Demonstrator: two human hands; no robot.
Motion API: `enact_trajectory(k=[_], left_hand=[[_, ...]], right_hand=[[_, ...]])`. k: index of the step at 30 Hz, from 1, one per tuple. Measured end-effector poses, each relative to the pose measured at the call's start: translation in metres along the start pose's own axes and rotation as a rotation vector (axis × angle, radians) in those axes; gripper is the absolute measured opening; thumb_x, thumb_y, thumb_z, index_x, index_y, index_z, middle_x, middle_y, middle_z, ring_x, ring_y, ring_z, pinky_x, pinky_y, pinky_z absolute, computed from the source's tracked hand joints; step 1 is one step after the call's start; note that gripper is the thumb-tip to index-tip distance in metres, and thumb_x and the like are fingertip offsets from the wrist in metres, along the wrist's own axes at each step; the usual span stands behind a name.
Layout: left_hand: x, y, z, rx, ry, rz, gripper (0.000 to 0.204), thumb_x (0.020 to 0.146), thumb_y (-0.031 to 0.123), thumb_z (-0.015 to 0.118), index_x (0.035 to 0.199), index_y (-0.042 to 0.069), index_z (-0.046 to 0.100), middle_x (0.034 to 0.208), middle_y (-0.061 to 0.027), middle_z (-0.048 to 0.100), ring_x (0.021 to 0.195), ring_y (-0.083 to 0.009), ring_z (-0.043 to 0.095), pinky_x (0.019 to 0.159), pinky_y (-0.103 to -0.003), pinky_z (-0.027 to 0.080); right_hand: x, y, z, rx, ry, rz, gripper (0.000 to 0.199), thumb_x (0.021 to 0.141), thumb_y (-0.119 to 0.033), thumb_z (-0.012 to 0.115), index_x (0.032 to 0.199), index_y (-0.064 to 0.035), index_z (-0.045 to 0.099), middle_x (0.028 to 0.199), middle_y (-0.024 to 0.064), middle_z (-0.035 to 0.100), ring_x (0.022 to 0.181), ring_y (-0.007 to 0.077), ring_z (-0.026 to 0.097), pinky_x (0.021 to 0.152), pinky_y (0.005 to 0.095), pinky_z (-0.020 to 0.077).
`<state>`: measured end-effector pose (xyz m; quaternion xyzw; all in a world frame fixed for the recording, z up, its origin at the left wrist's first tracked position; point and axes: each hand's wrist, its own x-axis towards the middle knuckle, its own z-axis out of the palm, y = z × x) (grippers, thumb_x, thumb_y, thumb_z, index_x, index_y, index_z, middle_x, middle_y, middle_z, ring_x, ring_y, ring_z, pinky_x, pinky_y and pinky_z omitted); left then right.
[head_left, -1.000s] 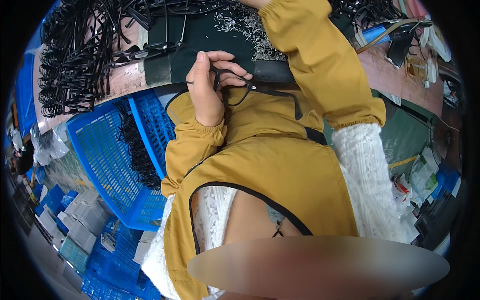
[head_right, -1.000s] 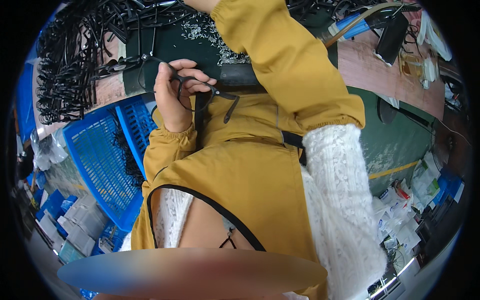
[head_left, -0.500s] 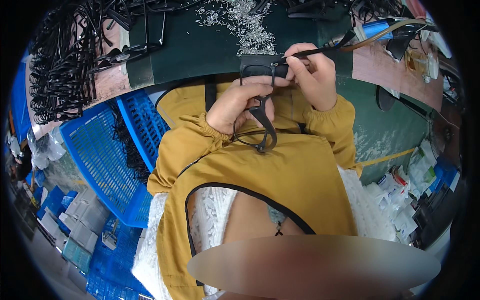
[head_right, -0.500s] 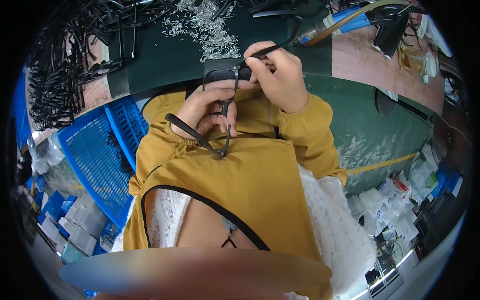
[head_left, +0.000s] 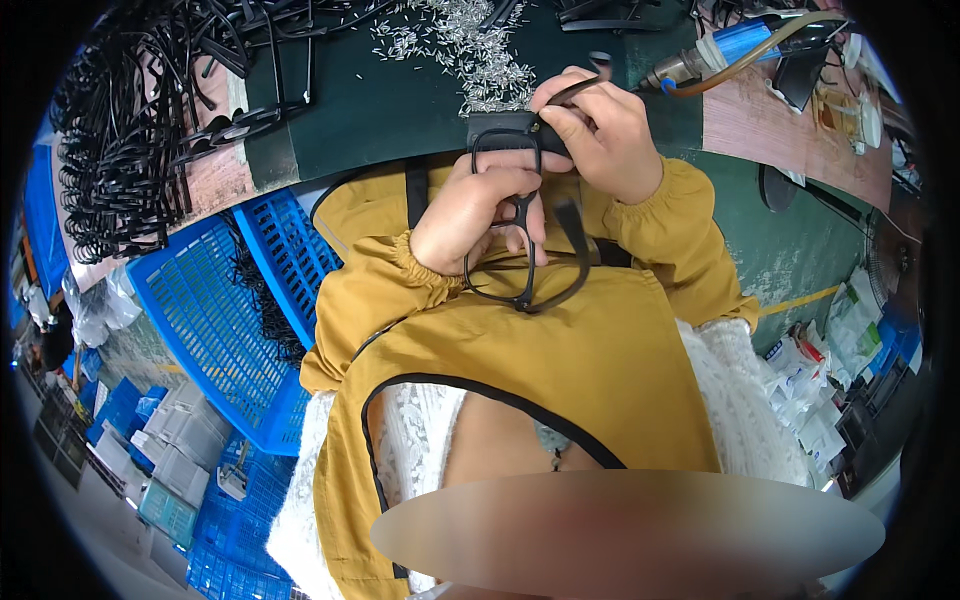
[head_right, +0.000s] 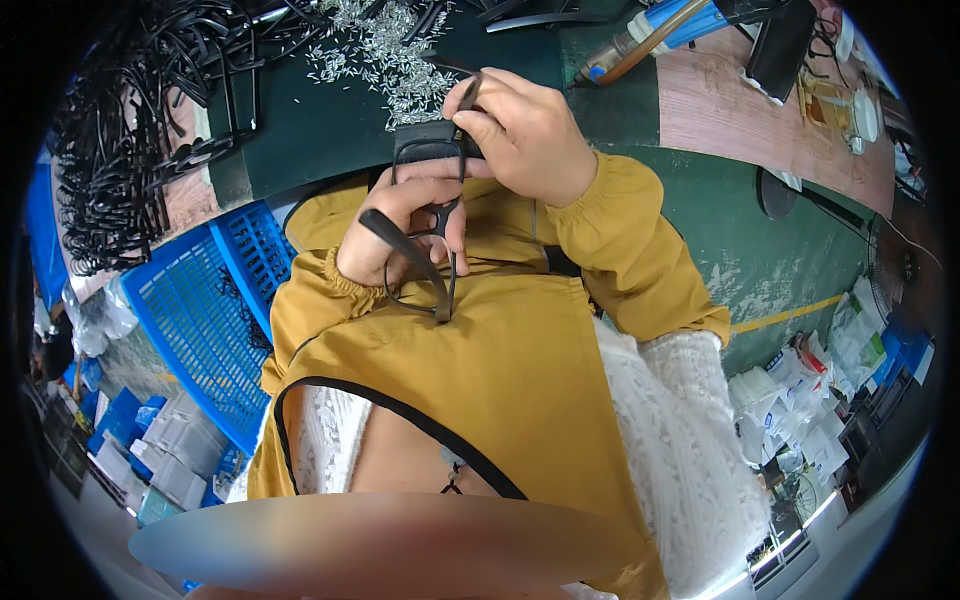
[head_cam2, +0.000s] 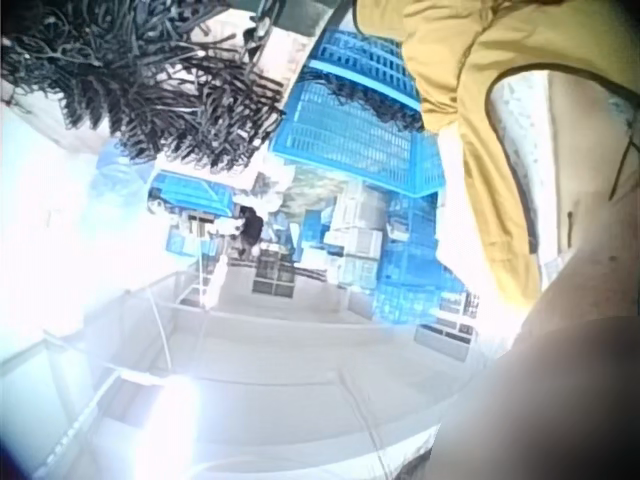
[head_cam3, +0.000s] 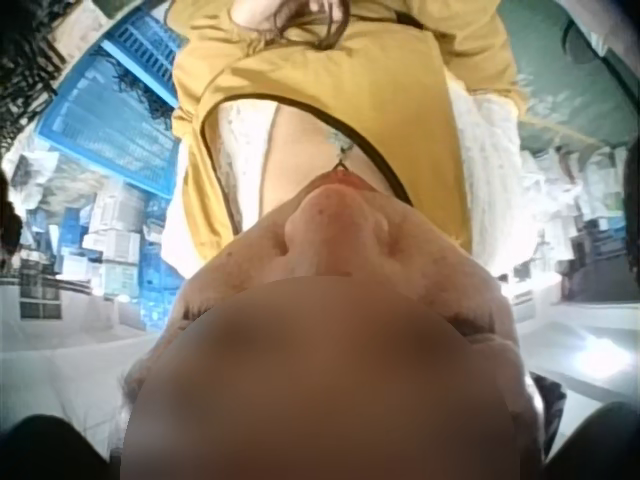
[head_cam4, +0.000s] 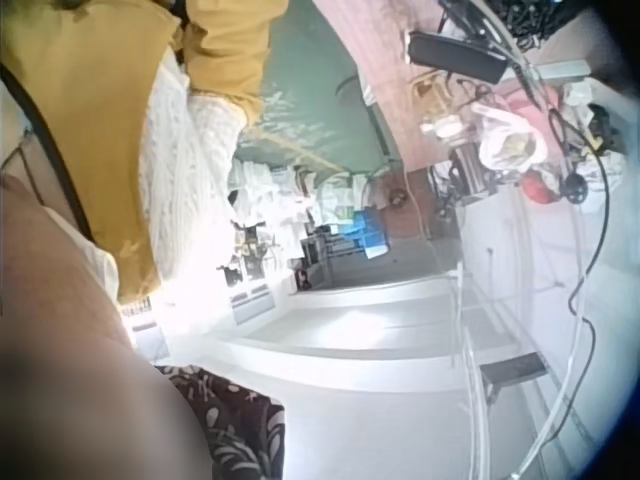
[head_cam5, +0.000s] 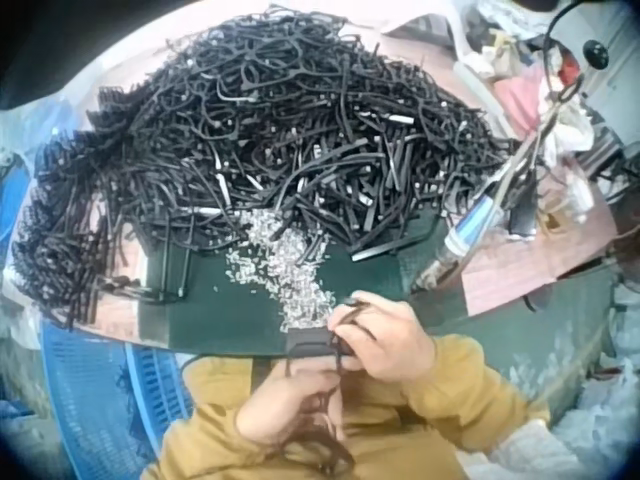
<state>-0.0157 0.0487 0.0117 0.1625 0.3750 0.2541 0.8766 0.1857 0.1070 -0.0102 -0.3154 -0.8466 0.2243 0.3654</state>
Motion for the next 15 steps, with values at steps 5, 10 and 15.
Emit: enact_trajectory(k=[5,10,15], left_hand=[[-0.007,0.006,-0.004,-0.025,-0.028,0.01,0.04,0.101,0.013,0.048,0.132,-0.006,0.063,0.075,-0.0132,0.07,0.058,-0.0205,0.07,0.05,-0.024,0.049],[-0.008,0.012,0.01,0.117,0.021,0.3,0.064,0.103,0.03,0.055,0.156,-0.001,0.037,0.091,-0.0137,0.071,0.064,-0.0218,0.071,0.051,-0.025,0.051],[-0.005,0.014,0.012,0.017,0.027,0.334,0.055,0.104,0.029,0.055,0.147,-0.003,0.046,0.094,-0.0147,0.072,0.062,-0.021,0.07,0.052,-0.025,0.051]], right_hand=[[-0.009,-0.027,-0.006,0.113,0.092,0.266,0.014,0.09,0.001,0.069,0.103,0.0033,0.066,0.097,0.0139,0.069,0.085,0.0253,0.069,0.067,0.0333,0.0577],[-0.009,-0.003,-0.068,0.048,1.096,0.067,0.019,0.103,-0.001,0.051,0.115,0.0093,0.061,0.099,0.0153,0.069,0.089,0.0216,0.066,0.07,0.0278,0.0534],[0.017,0.071,-0.072,0.578,1.095,0.359,0.037,0.104,-0.039,0.053,0.108,-0.0038,0.063,0.086,0.0062,0.062,0.067,0.0151,0.055,0.056,0.0264,0.045]])
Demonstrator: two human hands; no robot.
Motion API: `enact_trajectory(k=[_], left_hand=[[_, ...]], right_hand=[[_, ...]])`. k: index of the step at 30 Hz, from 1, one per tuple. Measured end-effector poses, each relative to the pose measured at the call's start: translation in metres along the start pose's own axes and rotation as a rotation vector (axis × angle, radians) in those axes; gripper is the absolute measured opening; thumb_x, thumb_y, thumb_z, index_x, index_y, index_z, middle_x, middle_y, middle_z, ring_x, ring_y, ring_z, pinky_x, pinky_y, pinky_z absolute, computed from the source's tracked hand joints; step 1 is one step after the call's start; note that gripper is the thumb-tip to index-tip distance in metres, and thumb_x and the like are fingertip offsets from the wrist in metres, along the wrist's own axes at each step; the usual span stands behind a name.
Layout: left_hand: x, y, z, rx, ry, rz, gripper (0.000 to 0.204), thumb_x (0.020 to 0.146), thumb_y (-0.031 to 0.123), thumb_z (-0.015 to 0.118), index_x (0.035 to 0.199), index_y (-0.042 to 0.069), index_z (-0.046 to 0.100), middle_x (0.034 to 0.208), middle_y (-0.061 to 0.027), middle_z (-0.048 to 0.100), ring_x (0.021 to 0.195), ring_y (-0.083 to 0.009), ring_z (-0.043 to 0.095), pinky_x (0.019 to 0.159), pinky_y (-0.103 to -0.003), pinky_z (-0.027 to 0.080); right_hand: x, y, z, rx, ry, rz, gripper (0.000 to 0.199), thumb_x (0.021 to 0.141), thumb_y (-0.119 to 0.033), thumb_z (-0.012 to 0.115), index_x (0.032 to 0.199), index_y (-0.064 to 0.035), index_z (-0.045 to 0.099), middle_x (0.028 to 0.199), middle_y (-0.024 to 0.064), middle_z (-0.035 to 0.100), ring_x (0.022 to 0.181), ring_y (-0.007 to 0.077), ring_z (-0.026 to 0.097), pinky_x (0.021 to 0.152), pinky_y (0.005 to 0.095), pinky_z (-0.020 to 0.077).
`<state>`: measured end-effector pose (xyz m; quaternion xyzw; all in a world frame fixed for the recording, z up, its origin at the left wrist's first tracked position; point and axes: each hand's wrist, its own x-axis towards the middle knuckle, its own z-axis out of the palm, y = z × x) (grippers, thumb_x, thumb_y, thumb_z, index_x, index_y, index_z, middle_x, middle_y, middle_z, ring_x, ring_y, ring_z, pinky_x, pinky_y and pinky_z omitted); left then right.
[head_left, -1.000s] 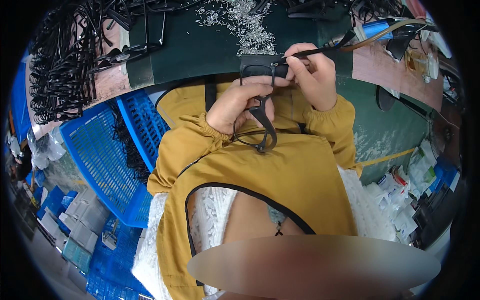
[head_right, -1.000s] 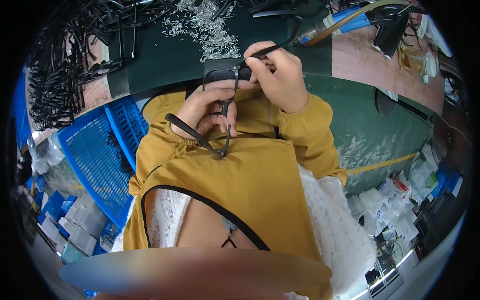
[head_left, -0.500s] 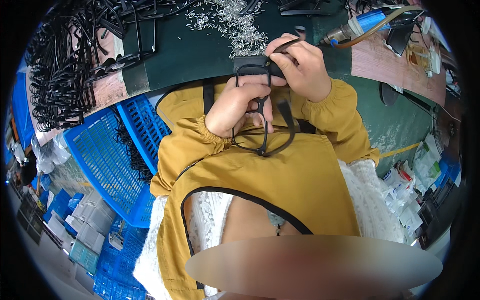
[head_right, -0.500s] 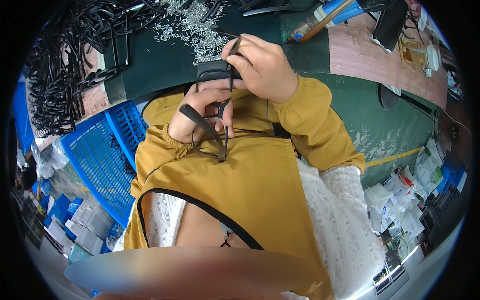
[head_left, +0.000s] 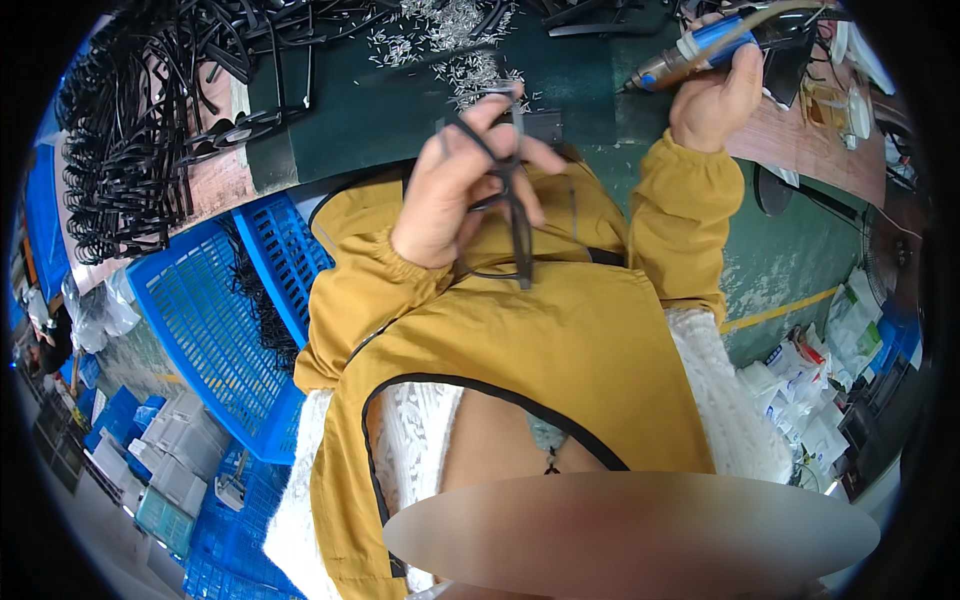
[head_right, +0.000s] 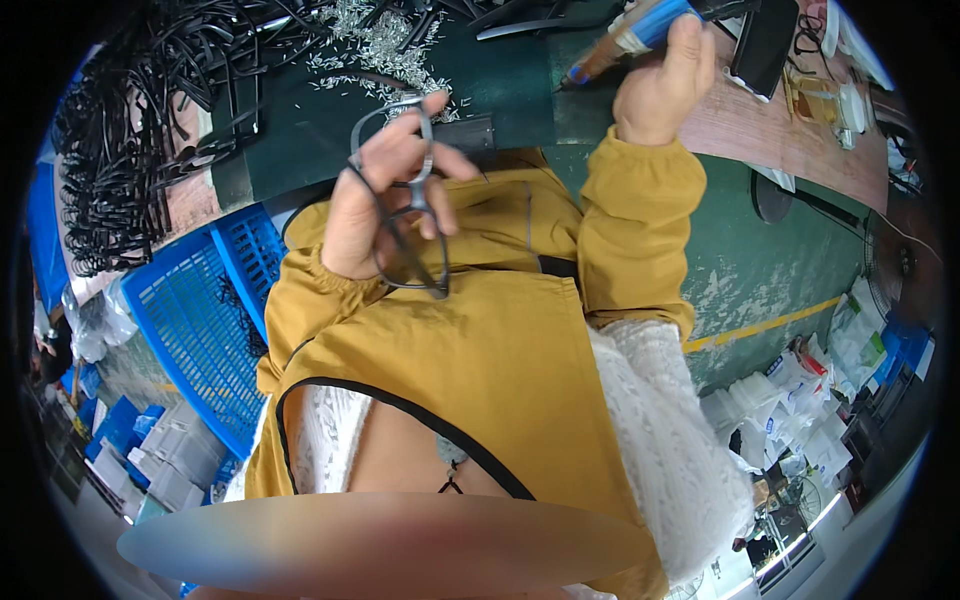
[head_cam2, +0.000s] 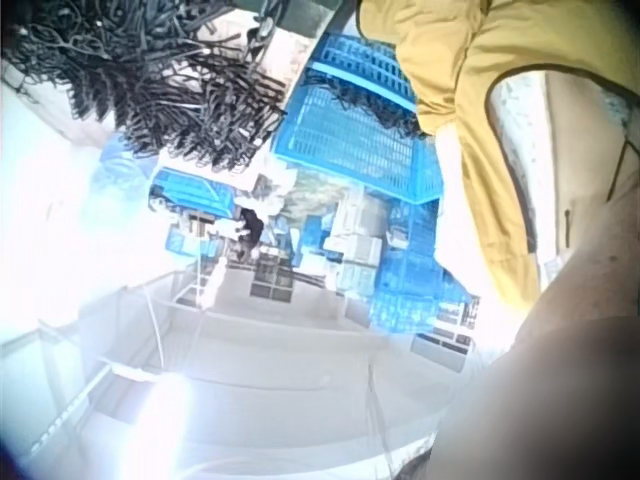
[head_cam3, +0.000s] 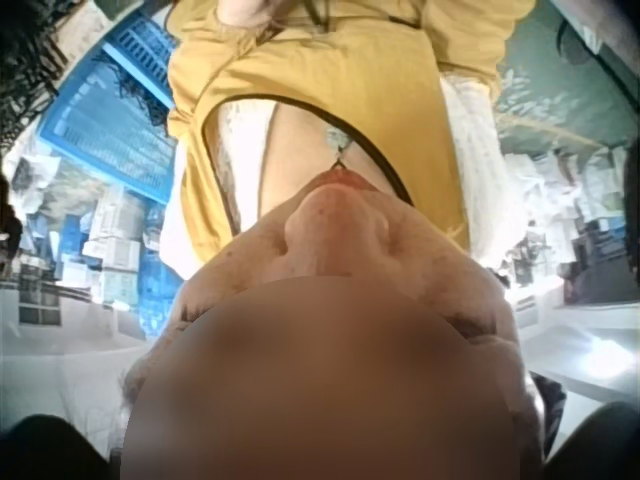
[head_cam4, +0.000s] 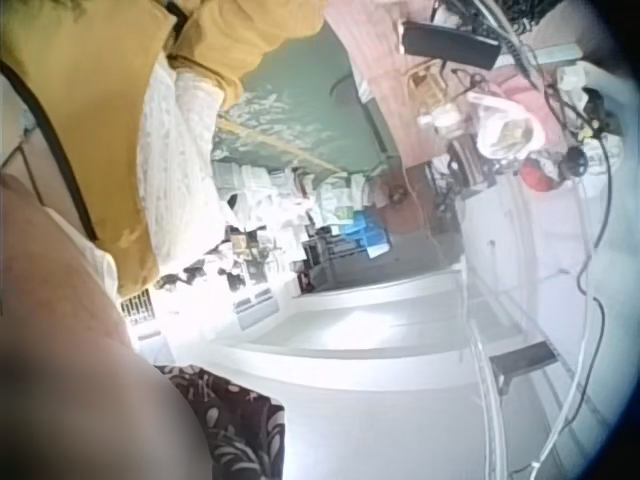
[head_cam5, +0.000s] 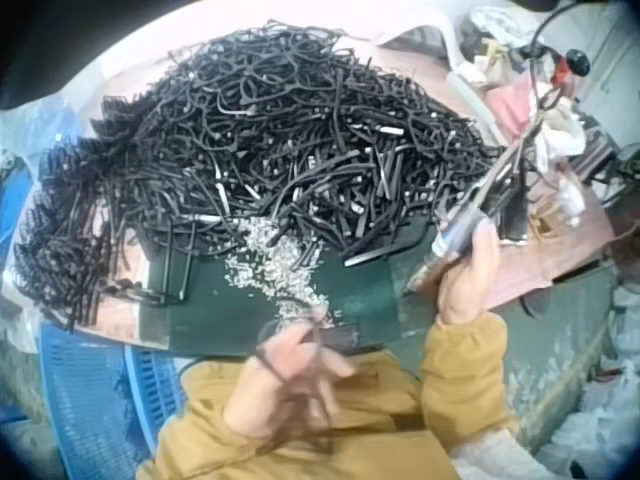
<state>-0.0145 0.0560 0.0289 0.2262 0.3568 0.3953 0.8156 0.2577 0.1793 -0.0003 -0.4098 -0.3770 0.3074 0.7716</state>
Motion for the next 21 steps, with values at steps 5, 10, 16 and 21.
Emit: enact_trajectory(k=[5,10,16,21], left_hand=[[-0.018,-0.007,-0.026,-0.182,0.113,-0.011,0.045,0.102,0.027,0.051,0.139,0.0,0.057,0.082,-0.0066,0.065,0.069,-0.0204,0.069,0.059,-0.027,0.054],[-0.021,-0.026,-0.022,-0.302,0.088,-0.164,0.041,0.102,0.025,0.052,0.134,0.001,0.061,0.081,-0.0053,0.064,0.072,-0.0188,0.067,0.065,-0.028,0.056],[-0.017,-0.036,0.002,-0.348,0.121,-0.534,0.031,0.103,0.026,0.059,0.13,0.011,0.061,0.072,-0.0025,0.059,0.057,-0.0161,0.059,0.051,-0.027,0.047],[-0.01,-0.05,-0.008,-0.491,0.09,-0.451,0.027,0.098,0.029,0.07,0.12,0.019,0.06,0.076,0.001,0.066,0.061,-0.0118,0.064,0.051,-0.022,0.049]], right_hand=[[-0.007,0.012,0.039,0.736,-0.575,0.387,0.035,0.105,-0.044,0.055,0.127,-0.0176,0.06,0.083,0.001,0.051,0.058,0.0105,0.045,0.048,0.0242,0.0373],[-0.026,0.02,0.07,0.966,-0.48,0.46,0.03,0.105,-0.041,0.057,0.121,-0.0162,0.062,0.08,0.001,0.05,0.056,0.011,0.046,0.045,0.0228,0.0355],[-0.02,0.022,0.069,0.662,-0.505,0.367,0.028,0.106,-0.041,0.055,0.105,-0.0139,0.056,0.075,0.0009,0.049,0.053,0.0105,0.045,0.043,0.0224,0.0328],[-0.053,-0.008,0.062,0.59,-0.553,0.377,0.037,0.105,-0.051,0.052,0.105,-0.0139,0.055,0.074,-0.0007,0.049,0.055,0.0089,0.045,0.045,0.0225,0.0336]])
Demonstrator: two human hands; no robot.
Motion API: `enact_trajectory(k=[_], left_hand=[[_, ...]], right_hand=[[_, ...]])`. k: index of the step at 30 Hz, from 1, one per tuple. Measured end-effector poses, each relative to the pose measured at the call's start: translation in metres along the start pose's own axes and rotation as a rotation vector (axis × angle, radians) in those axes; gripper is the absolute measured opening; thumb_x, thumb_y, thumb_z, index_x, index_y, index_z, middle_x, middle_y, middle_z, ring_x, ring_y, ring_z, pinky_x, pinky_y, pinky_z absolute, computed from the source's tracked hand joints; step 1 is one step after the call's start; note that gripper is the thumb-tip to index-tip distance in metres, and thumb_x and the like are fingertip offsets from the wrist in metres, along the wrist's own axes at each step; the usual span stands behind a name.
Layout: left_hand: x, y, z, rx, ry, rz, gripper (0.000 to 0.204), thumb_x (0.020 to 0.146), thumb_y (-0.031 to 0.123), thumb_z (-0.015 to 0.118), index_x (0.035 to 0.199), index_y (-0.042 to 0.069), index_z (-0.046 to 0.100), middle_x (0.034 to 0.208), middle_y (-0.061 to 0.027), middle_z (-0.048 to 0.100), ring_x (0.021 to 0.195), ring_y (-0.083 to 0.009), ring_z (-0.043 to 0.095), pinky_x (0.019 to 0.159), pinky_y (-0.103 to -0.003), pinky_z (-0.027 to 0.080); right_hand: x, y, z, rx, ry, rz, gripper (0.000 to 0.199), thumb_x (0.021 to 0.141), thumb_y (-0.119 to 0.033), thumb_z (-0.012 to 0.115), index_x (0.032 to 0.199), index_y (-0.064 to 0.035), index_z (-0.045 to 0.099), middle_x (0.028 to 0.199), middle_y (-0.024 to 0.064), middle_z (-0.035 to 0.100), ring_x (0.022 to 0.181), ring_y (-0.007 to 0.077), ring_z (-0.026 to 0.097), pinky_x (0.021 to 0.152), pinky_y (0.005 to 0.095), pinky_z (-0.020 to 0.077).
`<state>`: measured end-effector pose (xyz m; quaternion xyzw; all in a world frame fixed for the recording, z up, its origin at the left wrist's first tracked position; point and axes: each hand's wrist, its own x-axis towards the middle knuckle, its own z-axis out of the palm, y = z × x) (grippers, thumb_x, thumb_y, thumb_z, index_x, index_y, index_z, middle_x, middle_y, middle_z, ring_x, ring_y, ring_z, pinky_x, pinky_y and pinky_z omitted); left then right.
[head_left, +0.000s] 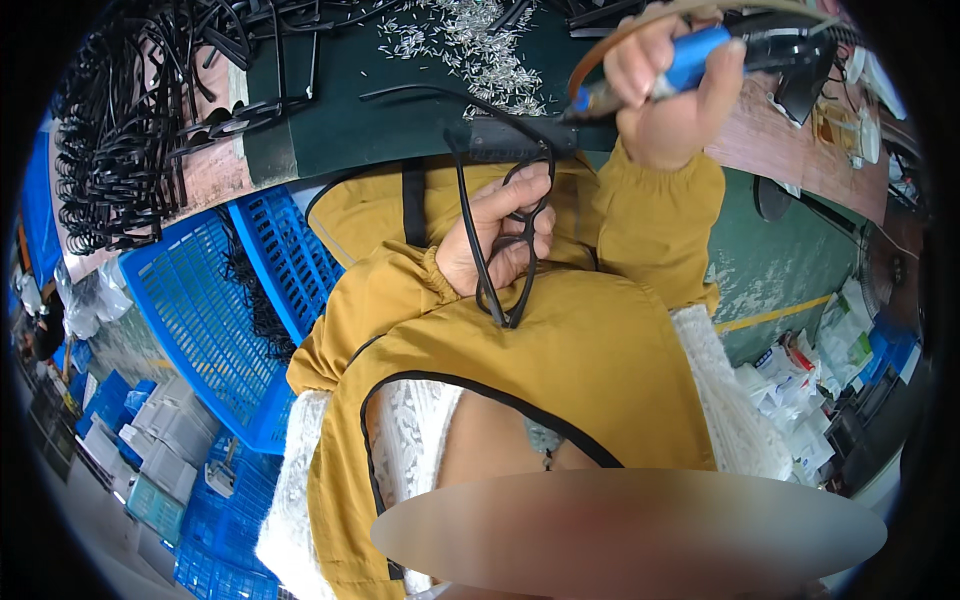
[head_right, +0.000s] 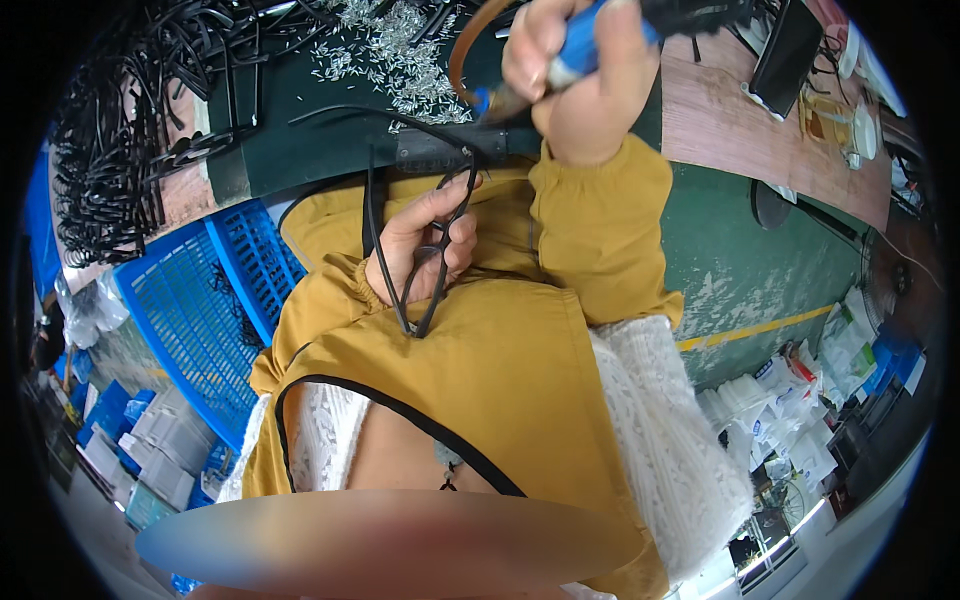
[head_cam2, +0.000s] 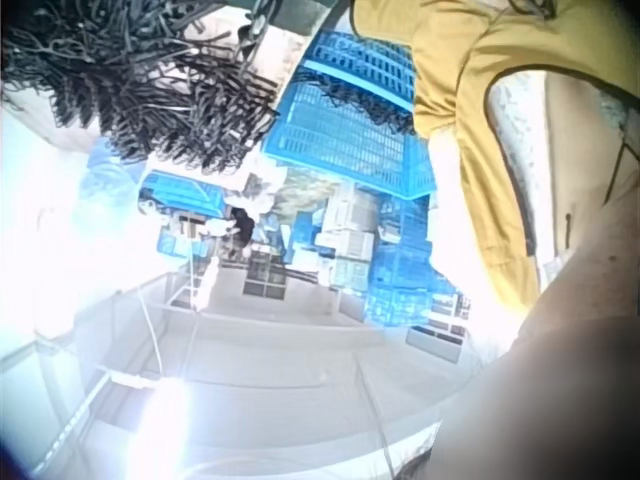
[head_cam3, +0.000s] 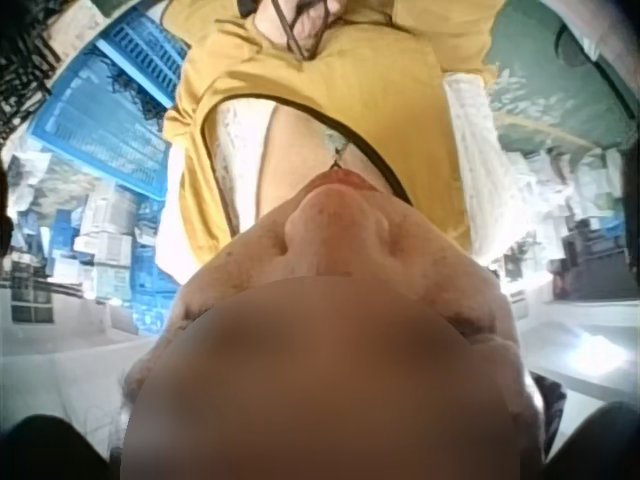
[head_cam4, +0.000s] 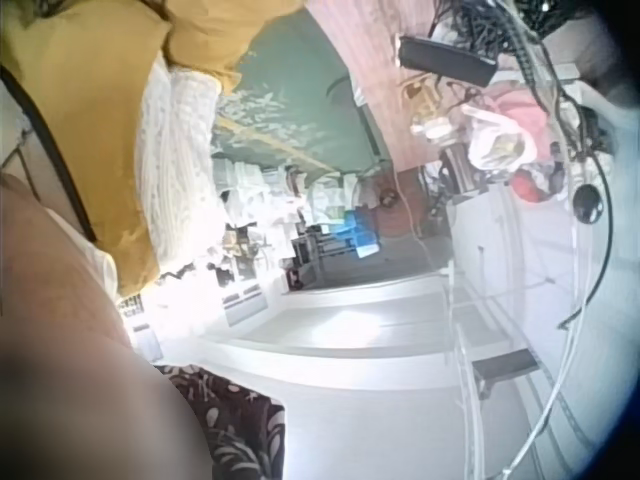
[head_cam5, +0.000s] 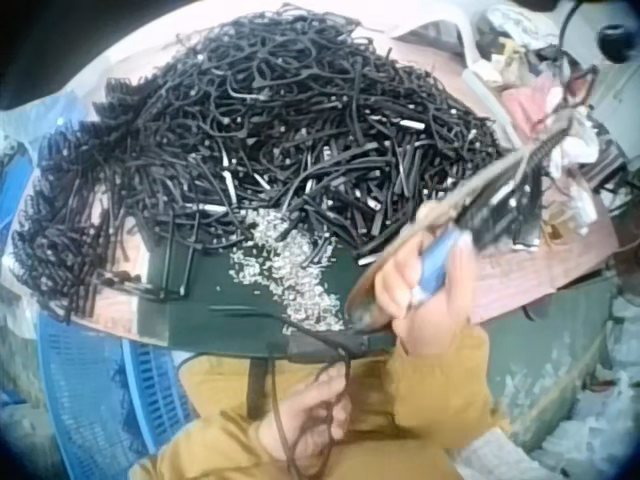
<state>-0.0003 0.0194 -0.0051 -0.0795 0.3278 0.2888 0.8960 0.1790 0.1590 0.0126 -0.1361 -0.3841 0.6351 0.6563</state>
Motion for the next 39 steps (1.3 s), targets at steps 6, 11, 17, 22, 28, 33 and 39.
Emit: enact_trajectory(k=[6,11,17,22,28,33,39], left_hand=[[0.002,-0.001,-0.005,-0.03,0.024,-0.023,0.026,0.1,0.03,0.067,0.123,0.018,0.06,0.073,0.001,0.062,0.058,-0.011,0.058,0.044,-0.021,0.036],[0.002,0.002,-0.005,-0.037,0.003,-0.037,0.024,0.105,0.029,0.061,0.124,0.015,0.061,0.069,0.0016,0.054,0.051,-0.0094,0.047,0.043,-0.021,0.036],[0.01,-0.003,-0.013,-0.065,-0.054,-0.022,0.023,0.106,0.029,0.058,0.123,0.014,0.062,0.066,0.0007,0.052,0.049,-0.0106,0.047,0.043,-0.023,0.036],[-0.001,0.006,-0.006,0.139,-0.022,0.064,0.034,0.104,0.032,0.055,0.129,0.01,0.062,0.064,-0.0028,0.054,0.053,-0.0158,0.052,0.052,-0.028,0.043],[-0.013,0.013,0.002,0.11,-0.04,-0.011,0.04,0.103,0.034,0.055,0.132,0.007,0.062,0.063,-0.0034,0.052,0.051,-0.0162,0.05,0.049,-0.029,0.041],[0.0,0.004,-0.003,0.026,0.028,-0.028,0.026,0.106,0.031,0.058,0.121,0.011,0.061,0.064,-0.0031,0.054,0.05,-0.015,0.05,0.047,-0.027,0.041],[0.002,0.002,-0.014,0.009,-0.028,-0.095,0.017,0.1,0.035,0.067,0.107,0.022,0.059,0.074,0.0025,0.062,0.058,-0.0111,0.061,0.046,-0.02,0.042]], right_hand=[[-0.049,0.0,0.005,-0.044,-0.08,0.04,0.042,0.101,-0.053,0.061,0.117,-0.0144,0.053,0.085,0.0013,0.054,0.064,0.0113,0.051,0.052,0.0239,0.0388],[-0.045,0.006,0.001,-0.013,-0.083,0.139,0.035,0.101,-0.048,0.063,0.112,-0.0166,0.054,0.082,0.0017,0.052,0.064,0.0126,0.05,0.054,0.0257,0.0399],[-0.043,0.006,0.002,0.013,-0.124,0.191,0.032,0.103,-0.044,0.06,0.109,-0.0143,0.052,0.081,0.0012,0.049,0.063,0.0113,0.047,0.053,0.0236,0.0385],[-0.003,0.009,-0.012,-0.008,0.062,-0.045,0.032,0.107,-0.047,0.05,0.106,-0.0161,0.059,0.07,-0.0021,0.047,0.049,0.0071,0.041,0.042,0.0219,0.0315],[0.014,0.007,-0.005,-0.023,0.131,-0.062,0.03,0.107,-0.045,0.051,0.114,-0.017,0.061,0.072,-0.002,0.048,0.05,0.0072,0.042,0.042,0.0224,0.0317],[-0.033,-0.001,0.004,-0.001,-0.069,0.016,0.041,0.105,-0.043,0.054,0.131,-0.0116,0.052,0.083,0.0016,0.051,0.064,0.0105,0.046,0.051,0.0228,0.0363],[-0.046,-0.001,0.003,-0.005,-0.167,0.001,0.045,0.104,-0.044,0.059,0.134,-0.0116,0.049,0.084,0.0031,0.052,0.066,0.0131,0.048,0.053,0.0239,0.0391]])
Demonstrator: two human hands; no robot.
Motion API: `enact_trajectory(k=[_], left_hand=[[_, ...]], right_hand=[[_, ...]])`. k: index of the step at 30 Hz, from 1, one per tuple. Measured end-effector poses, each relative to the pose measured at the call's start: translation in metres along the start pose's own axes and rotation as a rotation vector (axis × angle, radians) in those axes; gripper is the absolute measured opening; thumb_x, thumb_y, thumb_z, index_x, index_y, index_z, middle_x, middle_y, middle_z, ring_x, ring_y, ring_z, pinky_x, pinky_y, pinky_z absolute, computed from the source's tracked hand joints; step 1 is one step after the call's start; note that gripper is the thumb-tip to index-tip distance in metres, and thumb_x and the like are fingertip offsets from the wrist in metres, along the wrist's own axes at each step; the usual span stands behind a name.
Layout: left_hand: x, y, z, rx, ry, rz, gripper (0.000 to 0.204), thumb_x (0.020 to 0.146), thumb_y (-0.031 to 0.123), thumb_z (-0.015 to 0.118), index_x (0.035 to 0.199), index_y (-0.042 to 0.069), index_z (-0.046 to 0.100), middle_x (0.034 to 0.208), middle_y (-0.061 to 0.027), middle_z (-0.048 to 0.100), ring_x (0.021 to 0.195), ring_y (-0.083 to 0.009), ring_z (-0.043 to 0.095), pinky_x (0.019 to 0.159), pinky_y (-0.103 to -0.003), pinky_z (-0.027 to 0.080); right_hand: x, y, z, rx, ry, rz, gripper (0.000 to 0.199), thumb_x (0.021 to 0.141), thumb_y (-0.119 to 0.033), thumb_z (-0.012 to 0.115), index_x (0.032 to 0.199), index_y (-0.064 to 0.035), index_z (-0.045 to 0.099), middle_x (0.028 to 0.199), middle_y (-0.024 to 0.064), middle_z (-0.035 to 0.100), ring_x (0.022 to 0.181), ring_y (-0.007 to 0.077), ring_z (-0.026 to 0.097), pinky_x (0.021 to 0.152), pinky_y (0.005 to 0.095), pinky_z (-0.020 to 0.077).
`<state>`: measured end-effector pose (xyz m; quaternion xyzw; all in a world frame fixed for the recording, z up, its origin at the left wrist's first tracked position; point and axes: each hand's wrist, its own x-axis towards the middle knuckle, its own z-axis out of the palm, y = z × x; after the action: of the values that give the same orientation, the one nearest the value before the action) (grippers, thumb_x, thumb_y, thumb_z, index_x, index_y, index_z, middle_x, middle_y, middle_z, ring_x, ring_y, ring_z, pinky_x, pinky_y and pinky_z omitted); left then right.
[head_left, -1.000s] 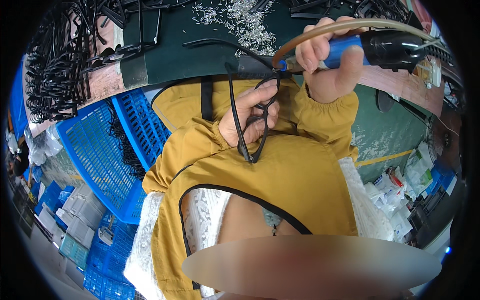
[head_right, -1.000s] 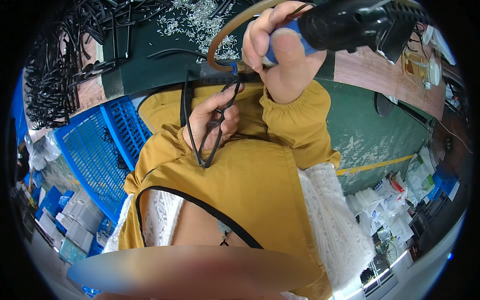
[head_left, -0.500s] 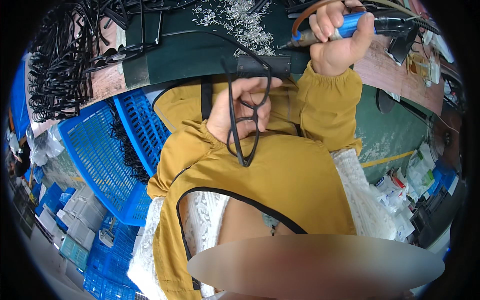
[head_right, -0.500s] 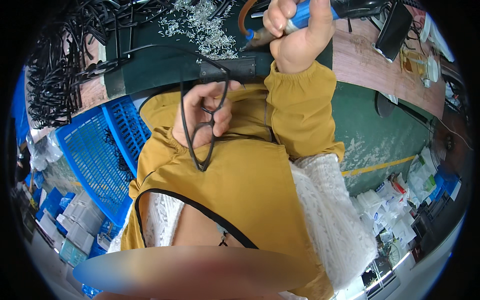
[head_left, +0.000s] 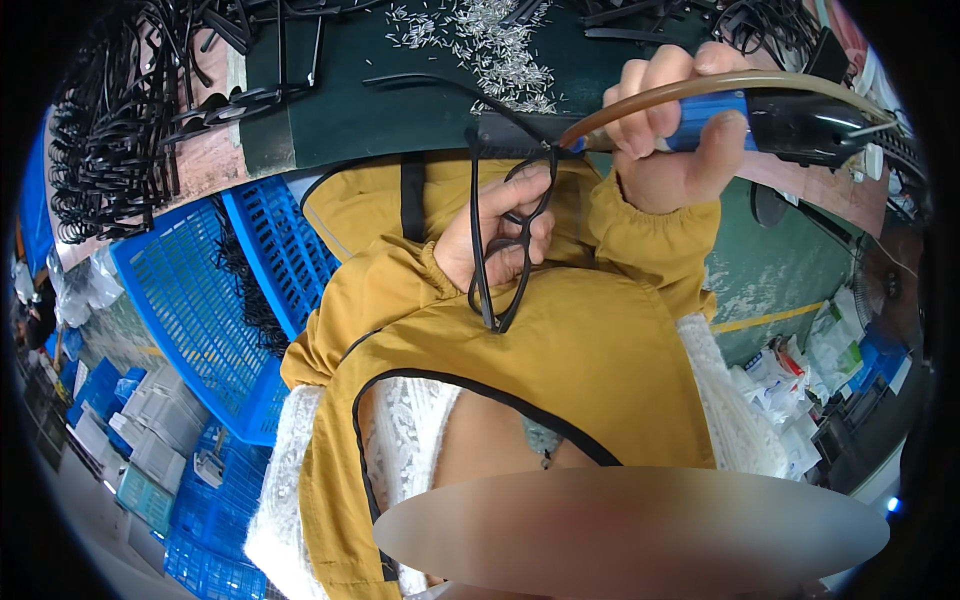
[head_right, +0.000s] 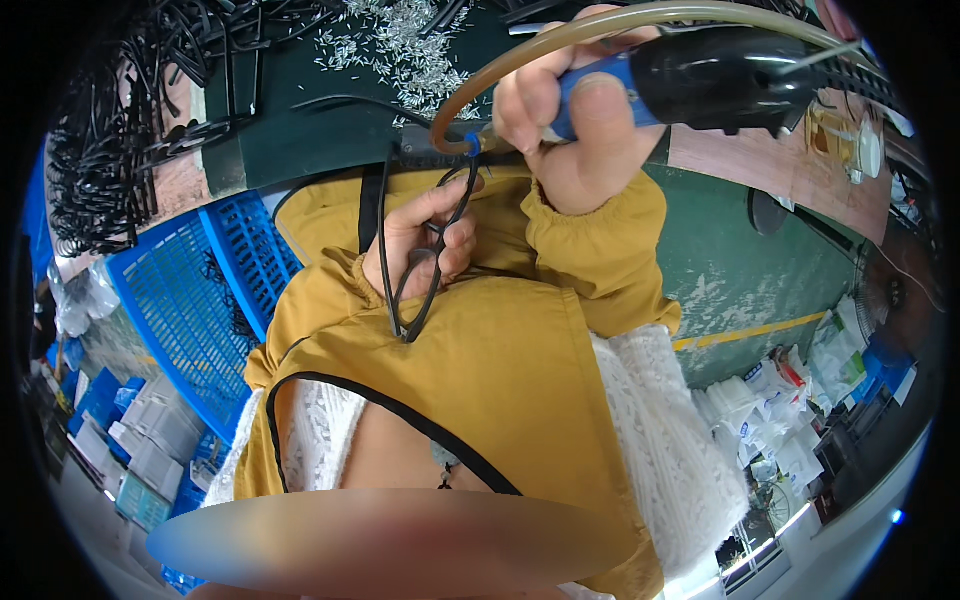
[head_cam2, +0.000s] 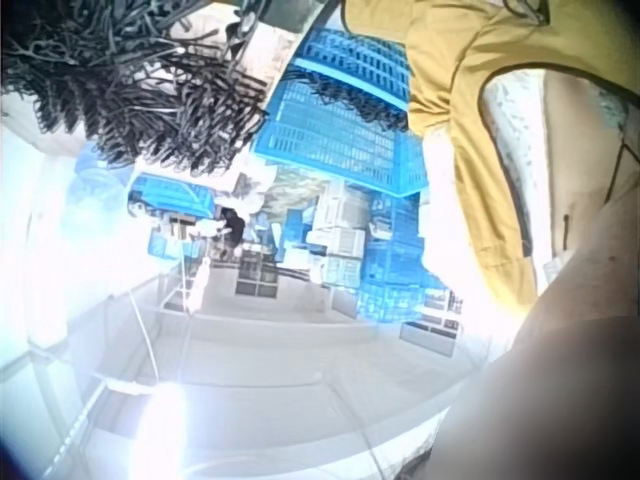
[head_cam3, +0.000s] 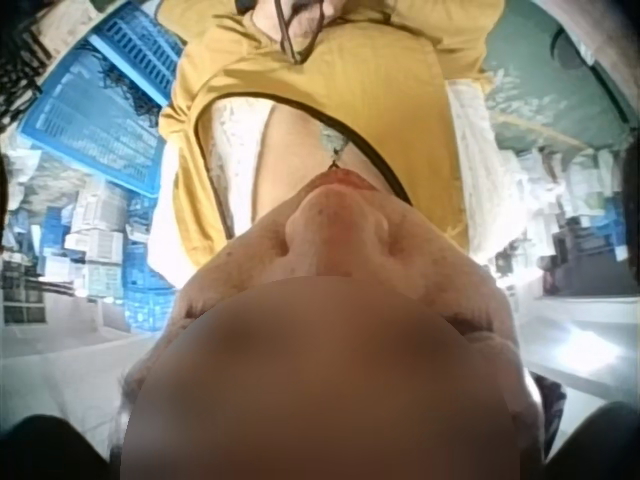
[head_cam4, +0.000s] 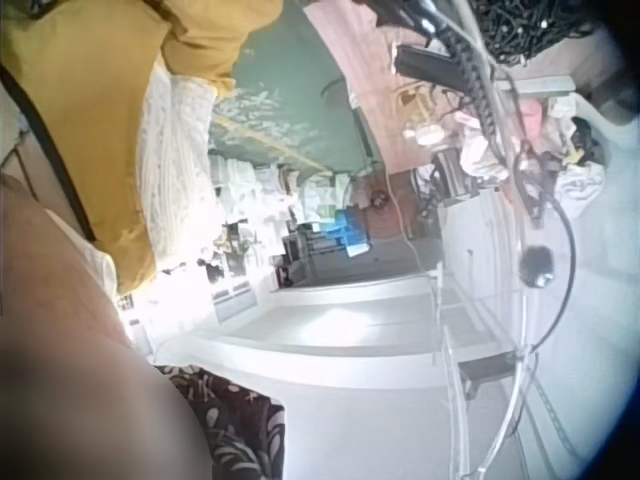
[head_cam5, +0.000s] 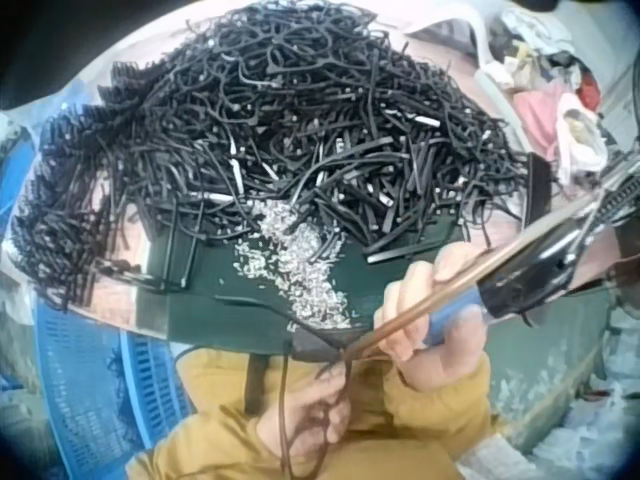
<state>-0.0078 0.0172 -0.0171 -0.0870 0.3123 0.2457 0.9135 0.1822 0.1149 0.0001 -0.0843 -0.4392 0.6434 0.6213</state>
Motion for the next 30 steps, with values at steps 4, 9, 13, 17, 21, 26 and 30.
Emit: enact_trajectory(k=[4,9,13,17,21,26,30], left_hand=[[0.001,-0.002,-0.004,0.017,-0.019,0.042,0.021,0.1,0.035,0.068,0.113,0.022,0.058,0.074,0.0018,0.062,0.058,-0.012,0.061,0.048,-0.022,0.045],[0.004,0.001,-0.007,0.01,-0.041,0.02,0.031,0.097,0.034,0.069,0.121,0.021,0.055,0.074,-0.0007,0.062,0.058,-0.0149,0.062,0.049,-0.025,0.047],[0.004,0.003,-0.007,-0.004,-0.058,0.011,0.03,0.097,0.034,0.069,0.121,0.02,0.055,0.074,-0.0024,0.063,0.056,-0.0164,0.062,0.048,-0.024,0.045],[0.005,0.004,-0.007,0.012,-0.099,0.019,0.03,0.098,0.032,0.068,0.121,0.019,0.055,0.074,-0.0031,0.063,0.055,-0.0168,0.062,0.047,-0.024,0.044],[0.006,0.002,-0.009,-0.011,-0.139,0.031,0.032,0.098,0.031,0.067,0.123,0.016,0.055,0.073,-0.0035,0.062,0.056,-0.0162,0.061,0.045,-0.023,0.04],[0.007,0.002,-0.011,0.054,-0.123,0.058,0.033,0.1,0.031,0.064,0.125,0.012,0.055,0.073,-0.0043,0.061,0.062,-0.0156,0.061,0.047,-0.023,0.039],[0.008,0.004,-0.013,0.08,-0.109,0.013,0.033,0.1,0.035,0.064,0.123,0.013,0.056,0.074,-0.0035,0.061,0.064,-0.0151,0.061,0.051,-0.025,0.042]], right_hand=[[0.002,0.002,0.005,-0.063,0.019,0.076,0.04,0.103,-0.043,0.062,0.125,-0.0115,0.05,0.084,0.0032,0.051,0.065,0.0134,0.048,0.053,0.0243,0.0399],[0.0,0.0,0.007,-0.052,0.012,0.056,0.046,0.103,-0.043,0.061,0.133,-0.0103,0.05,0.084,0.0037,0.051,0.064,0.0136,0.049,0.054,0.0251,0.0411],[-0.001,-0.001,0.007,-0.057,0.007,0.046,0.052,0.103,-0.043,0.06,0.141,-0.01,0.048,0.083,0.0038,0.05,0.064,0.0139,0.049,0.054,0.0259,0.0419],[0.001,0.0,0.012,-0.082,0.018,0.054,0.05,0.103,-0.042,0.062,0.14,-0.0111,0.048,0.082,0.0041,0.049,0.065,0.0149,0.05,0.055,0.0266,0.0425],[0.002,0.0,0.021,-0.075,0.047,0.056,0.048,0.102,-0.039,0.063,0.139,-0.0116,0.048,0.082,0.0046,0.049,0.065,0.0156,0.05,0.055,0.0263,0.0425],[0.003,0.004,0.021,-0.091,0.039,0.1,0.031,0.101,-0.033,0.065,0.118,-0.0122,0.049,0.082,0.005,0.05,0.065,0.0151,0.05,0.055,0.0256,0.0415],[0.006,0.005,0.011,0.024,-0.058,0.156,0.026,0.102,-0.032,0.064,0.107,-0.0132,0.046,0.082,0.0046,0.049,0.065,0.0132,0.048,0.055,0.0253,0.0406]])
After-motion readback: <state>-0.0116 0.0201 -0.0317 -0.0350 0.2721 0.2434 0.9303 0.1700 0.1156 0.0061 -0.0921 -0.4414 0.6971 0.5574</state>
